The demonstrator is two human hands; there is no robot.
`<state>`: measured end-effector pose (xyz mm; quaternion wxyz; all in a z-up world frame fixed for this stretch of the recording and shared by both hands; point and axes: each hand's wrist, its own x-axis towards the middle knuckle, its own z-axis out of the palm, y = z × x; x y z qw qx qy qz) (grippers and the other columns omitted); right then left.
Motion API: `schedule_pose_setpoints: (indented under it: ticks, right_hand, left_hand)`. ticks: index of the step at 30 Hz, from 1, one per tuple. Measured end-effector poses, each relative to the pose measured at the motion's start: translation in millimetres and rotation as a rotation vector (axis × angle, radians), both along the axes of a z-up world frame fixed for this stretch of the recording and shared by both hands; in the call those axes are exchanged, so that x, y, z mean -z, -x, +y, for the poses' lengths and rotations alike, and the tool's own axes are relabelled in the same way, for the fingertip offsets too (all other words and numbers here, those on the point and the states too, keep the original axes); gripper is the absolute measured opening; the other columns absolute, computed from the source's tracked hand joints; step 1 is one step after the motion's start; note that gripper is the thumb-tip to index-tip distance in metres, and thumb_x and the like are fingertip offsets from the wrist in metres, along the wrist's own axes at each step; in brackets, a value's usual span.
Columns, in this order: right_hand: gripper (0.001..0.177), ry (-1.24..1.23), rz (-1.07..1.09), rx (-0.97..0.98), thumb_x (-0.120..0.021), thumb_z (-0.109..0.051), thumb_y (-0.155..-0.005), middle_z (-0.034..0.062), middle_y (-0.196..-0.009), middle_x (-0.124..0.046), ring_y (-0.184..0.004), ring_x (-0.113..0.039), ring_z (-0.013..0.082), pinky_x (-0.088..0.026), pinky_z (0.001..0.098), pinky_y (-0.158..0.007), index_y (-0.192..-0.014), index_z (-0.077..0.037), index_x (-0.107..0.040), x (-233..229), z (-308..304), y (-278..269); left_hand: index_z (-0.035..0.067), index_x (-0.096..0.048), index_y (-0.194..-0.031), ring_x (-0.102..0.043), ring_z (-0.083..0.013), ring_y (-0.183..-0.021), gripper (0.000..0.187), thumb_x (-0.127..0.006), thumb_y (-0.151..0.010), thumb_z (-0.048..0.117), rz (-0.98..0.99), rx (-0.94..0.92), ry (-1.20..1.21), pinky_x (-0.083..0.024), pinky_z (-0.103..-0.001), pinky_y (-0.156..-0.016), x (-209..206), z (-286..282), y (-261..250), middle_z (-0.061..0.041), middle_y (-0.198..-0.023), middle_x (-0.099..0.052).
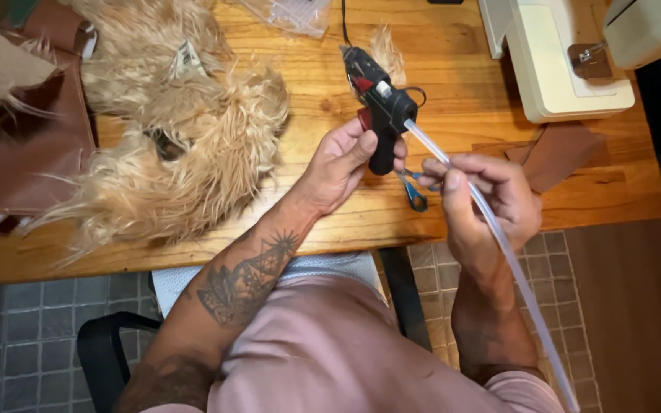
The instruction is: Assembling faux fur and leather components using a hot glue gun and scissors
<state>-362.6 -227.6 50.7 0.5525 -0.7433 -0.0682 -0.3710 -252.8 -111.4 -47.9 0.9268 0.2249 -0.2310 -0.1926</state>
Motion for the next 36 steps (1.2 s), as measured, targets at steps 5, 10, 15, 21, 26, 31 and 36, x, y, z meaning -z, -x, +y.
schedule_pose_setpoints:
  ticks: [5, 10, 15, 21, 26, 31, 36]
  right_hand:
    - [0.021, -0.041, 0.005, 0.015, -0.064, -0.008, -0.103, 0.0304, -0.089, -0.072, -0.073, -0.072, 0.0253, -0.056, 0.0296, -0.062, -0.113, 0.010, -0.058, 8.5, -12.1, -6.2]
    - [0.022, -0.228, 0.026, -0.045, -0.060, -0.016, -0.106, 0.0289, -0.094, -0.072, -0.075, -0.075, 0.0248, -0.056, 0.0255, -0.060, -0.114, 0.003, -0.052, 27.1, -29.7, -10.5]
    - [0.026, -0.320, 0.078, -0.081, -0.060, -0.020, -0.104, 0.0296, -0.091, -0.071, -0.072, -0.075, 0.0265, -0.057, 0.0261, -0.059, -0.113, 0.002, -0.051, 40.1, -30.4, -12.3]
    - [0.027, -0.279, 0.062, -0.105, -0.060, -0.019, -0.104, 0.0320, -0.090, -0.071, -0.072, -0.074, 0.0299, -0.057, 0.0295, -0.059, -0.113, 0.004, -0.050, 60.7, -7.3, -11.6]
    - [0.024, -0.288, 0.056, -0.026, -0.064, -0.012, -0.103, 0.0329, -0.089, -0.071, -0.072, -0.074, 0.0304, -0.057, 0.0293, -0.059, -0.113, 0.007, -0.052, 65.6, 3.8, -11.0]
    - [0.025, -0.491, 0.090, -0.114, -0.062, -0.017, -0.103, 0.0292, -0.086, -0.072, -0.069, -0.075, 0.0282, -0.059, 0.0268, -0.057, -0.114, 0.003, -0.052, 76.1, -2.7, -15.4]
    - [0.025, -0.414, 0.092, -0.188, -0.070, -0.013, -0.097, 0.0297, -0.085, -0.071, -0.074, -0.075, 0.0281, -0.060, 0.0295, -0.063, -0.107, 0.005, -0.056, 78.5, -4.2, -13.6]
  left_hand:
    - [-0.004, -0.060, -0.118, -0.078, -0.0270, -0.093, 0.031, -0.070, -0.100, 0.020, -0.038, -0.056, -0.032, -0.065, -0.037, -0.085, -6.4, 3.5, -0.9, -0.025, -0.101, -0.075]
    - [-0.002, -0.060, -0.113, -0.078, -0.0261, -0.092, 0.027, -0.071, -0.099, 0.018, -0.106, -0.112, -0.114, -0.066, -0.036, -0.082, -7.9, 6.1, 3.3, -0.022, -0.098, -0.075]
    - [-0.005, -0.060, -0.113, -0.077, -0.0310, -0.092, 0.028, -0.072, -0.099, 0.015, -0.103, -0.121, -0.122, -0.067, -0.041, -0.080, -0.4, 11.7, 7.7, -0.024, -0.099, -0.074]
    - [-0.007, -0.059, -0.110, -0.077, -0.0286, -0.075, 0.022, -0.069, -0.098, 0.007, -0.114, -0.160, -0.159, -0.067, -0.038, -0.066, -16.4, 30.5, 24.2, -0.021, -0.084, -0.070]
    - [-0.009, -0.061, -0.109, -0.076, -0.0251, -0.075, 0.021, -0.072, -0.095, 0.002, -0.148, -0.266, -0.223, -0.066, -0.035, -0.067, 6.2, 39.1, 29.0, -0.020, -0.080, -0.070]
    - [-0.009, -0.063, -0.108, -0.075, -0.0229, -0.076, 0.021, -0.074, -0.091, -0.003, -0.127, -0.308, -0.221, -0.066, -0.037, -0.069, 33.3, 34.8, 25.7, -0.021, -0.081, -0.071]
    - [-0.004, -0.062, -0.109, -0.074, -0.0153, -0.078, 0.019, -0.071, -0.097, 0.007, -0.116, -0.294, -0.243, -0.064, -0.026, -0.072, -3.7, 46.2, 33.5, -0.015, -0.085, -0.072]
